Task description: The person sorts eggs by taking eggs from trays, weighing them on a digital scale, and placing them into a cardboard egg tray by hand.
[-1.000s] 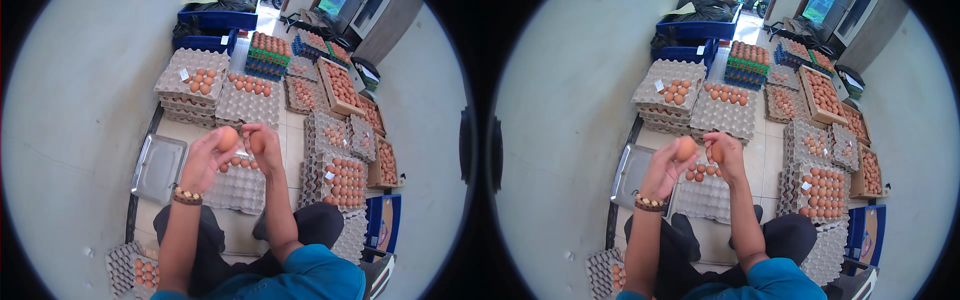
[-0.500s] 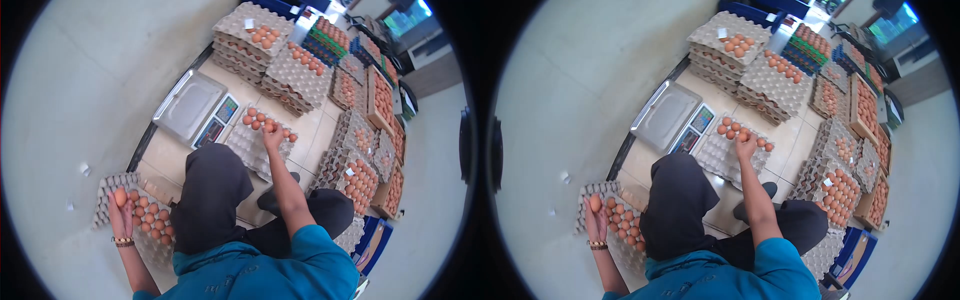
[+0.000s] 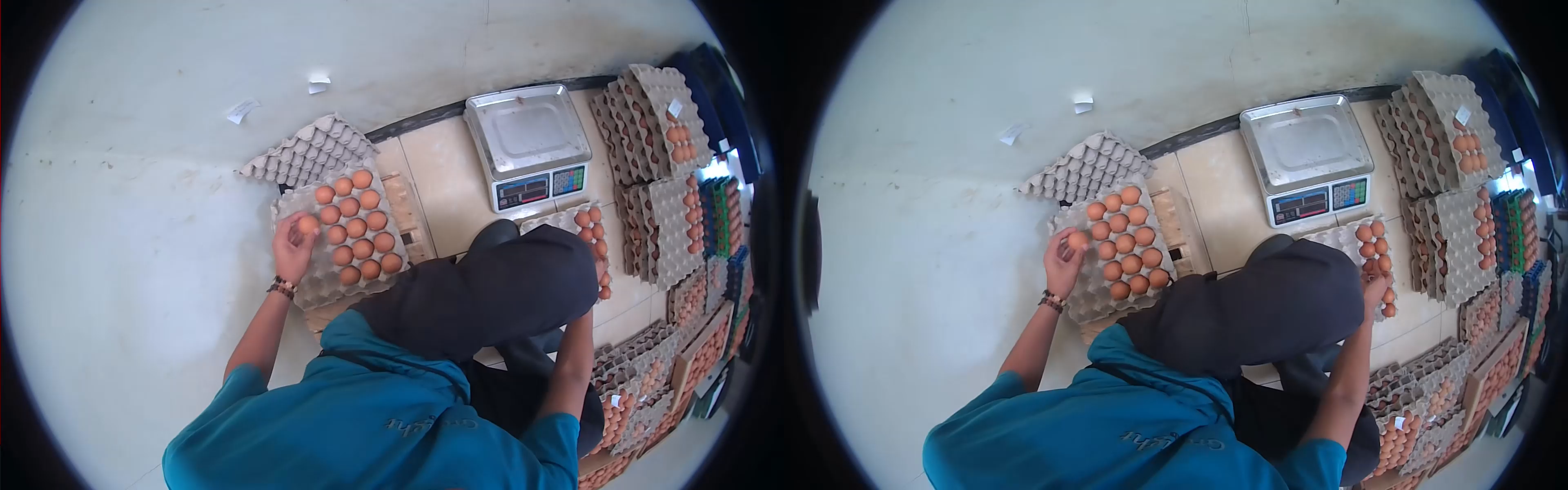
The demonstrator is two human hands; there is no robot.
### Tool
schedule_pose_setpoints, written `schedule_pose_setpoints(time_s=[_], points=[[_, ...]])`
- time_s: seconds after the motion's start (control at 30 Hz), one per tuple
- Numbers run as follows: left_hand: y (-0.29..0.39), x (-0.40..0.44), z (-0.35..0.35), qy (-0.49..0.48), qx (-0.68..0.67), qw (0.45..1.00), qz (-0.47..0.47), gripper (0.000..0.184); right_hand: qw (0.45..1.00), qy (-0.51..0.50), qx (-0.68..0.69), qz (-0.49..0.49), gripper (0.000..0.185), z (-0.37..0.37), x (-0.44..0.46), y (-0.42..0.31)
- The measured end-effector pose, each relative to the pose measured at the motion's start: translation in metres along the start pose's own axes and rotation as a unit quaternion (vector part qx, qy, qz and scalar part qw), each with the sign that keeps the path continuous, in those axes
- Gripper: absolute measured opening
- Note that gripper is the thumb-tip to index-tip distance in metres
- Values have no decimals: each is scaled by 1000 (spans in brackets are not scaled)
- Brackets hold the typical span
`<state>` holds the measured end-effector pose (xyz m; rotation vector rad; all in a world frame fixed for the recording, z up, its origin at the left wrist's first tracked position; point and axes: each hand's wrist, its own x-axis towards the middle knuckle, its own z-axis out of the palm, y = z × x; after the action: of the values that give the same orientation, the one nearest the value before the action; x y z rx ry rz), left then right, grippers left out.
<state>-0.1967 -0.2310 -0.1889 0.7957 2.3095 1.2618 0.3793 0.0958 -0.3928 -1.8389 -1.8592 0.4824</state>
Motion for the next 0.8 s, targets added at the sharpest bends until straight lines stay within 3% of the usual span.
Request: schedule_pose_setpoints(time_s=[0.23,0.33,0.53,0.57,0.67,0.77,0.8], points=[[-20,57,4,77,147,981,99,39,996,58,49,46,41,4,-14,26],[-20,59,2,3,297,947,120,39,978,149,92,110,42,0,-25,58],[-44,70,0,-32,198,975,91,34,924,272,156,220,35,-27,-16,45],[-42,71,-4,-40,234,967,97,32,912,295,165,232,34,-31,-11,44],[-52,82,-17,-100,320,934,120,33,906,360,63,213,29,-28,0,69],[-67,99,-23,-138,424,888,114,37,851,466,136,201,22,-66,26,21],[-81,106,-22,-121,341,930,67,36,843,481,134,200,21,-87,39,0]])
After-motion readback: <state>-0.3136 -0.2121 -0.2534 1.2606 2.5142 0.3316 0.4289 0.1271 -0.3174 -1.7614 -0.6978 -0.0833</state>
